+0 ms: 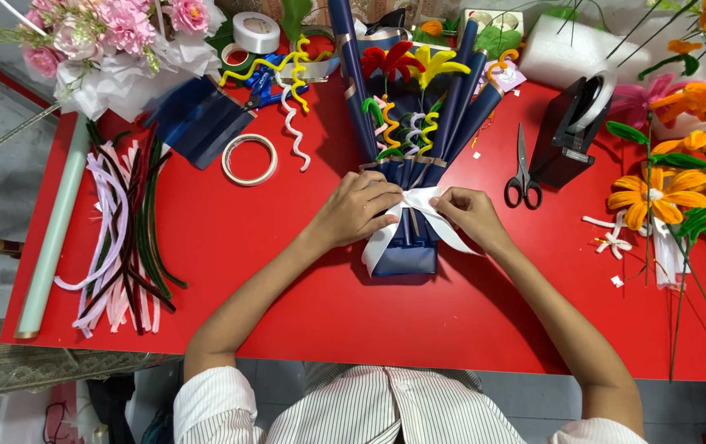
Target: The person is finishing a floral arrangement by tying a white ribbon bow and attaching a small paper tag to the bouquet.
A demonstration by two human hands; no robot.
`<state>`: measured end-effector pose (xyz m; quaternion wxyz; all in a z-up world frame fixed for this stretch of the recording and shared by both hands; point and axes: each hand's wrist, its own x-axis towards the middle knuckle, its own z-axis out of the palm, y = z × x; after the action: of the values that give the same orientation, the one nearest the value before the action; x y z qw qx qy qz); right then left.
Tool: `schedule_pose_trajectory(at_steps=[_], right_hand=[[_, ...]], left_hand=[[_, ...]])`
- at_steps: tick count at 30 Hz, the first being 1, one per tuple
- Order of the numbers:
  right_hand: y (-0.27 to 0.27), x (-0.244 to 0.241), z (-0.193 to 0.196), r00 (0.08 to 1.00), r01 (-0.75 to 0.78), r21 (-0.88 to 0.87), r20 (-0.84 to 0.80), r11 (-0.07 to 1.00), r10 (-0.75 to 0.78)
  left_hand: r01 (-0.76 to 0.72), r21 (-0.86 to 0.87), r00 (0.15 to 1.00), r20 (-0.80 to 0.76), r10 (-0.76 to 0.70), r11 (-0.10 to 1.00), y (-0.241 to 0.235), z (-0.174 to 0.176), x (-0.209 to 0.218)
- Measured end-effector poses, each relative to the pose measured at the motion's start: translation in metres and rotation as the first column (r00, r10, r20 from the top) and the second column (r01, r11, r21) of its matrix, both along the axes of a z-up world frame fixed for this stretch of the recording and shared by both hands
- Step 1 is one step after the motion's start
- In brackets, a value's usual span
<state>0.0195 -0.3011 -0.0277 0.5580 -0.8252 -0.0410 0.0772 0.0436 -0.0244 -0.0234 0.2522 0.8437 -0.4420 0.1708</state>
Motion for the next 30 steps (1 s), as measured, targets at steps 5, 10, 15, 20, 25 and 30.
schedule_pose_trajectory(at_steps=[5, 10, 15, 20, 25, 30], right_hand=[[-0.003, 0.0, 0.005, 1.0, -0.028, 0.033, -0.008, 0.999, 0.028], [-0.007, 0.009, -0.006, 0.997, -0.073, 0.065, 0.018, 0.995, 0.072], [-0.006, 0.007, -0.008, 0.996, -0.077, 0.094, 0.043, 0.993, 0.073], [-0.003, 0.005, -0.009, 0.998, -0.053, 0.126, 0.047, 0.991, 0.048], [-0.002, 0.005, -0.017, 0.998, -0.039, 0.151, 0.063, 0.988, 0.03], [-0.004, 0.007, -0.027, 0.996, -0.046, 0.177, 0.08, 0.983, 0.033]], left_hand=[[0.002, -0.013, 1.0, -0.02, -0.002, 1.0, -0.001, 0.002, -0.001], [0.005, -0.018, 1.0, 0.003, -0.005, 1.0, -0.002, -0.004, 0.0], [0.026, -0.017, 0.999, 0.022, -0.026, 1.0, -0.003, -0.009, 0.002], [0.03, -0.034, 0.999, 0.019, -0.029, 0.999, -0.001, -0.008, 0.004], [0.036, -0.058, 0.999, -0.009, -0.037, 0.998, -0.001, -0.007, 0.003], [0.03, -0.083, 1.0, -0.002, -0.03, 0.996, -0.001, -0.011, 0.002]])
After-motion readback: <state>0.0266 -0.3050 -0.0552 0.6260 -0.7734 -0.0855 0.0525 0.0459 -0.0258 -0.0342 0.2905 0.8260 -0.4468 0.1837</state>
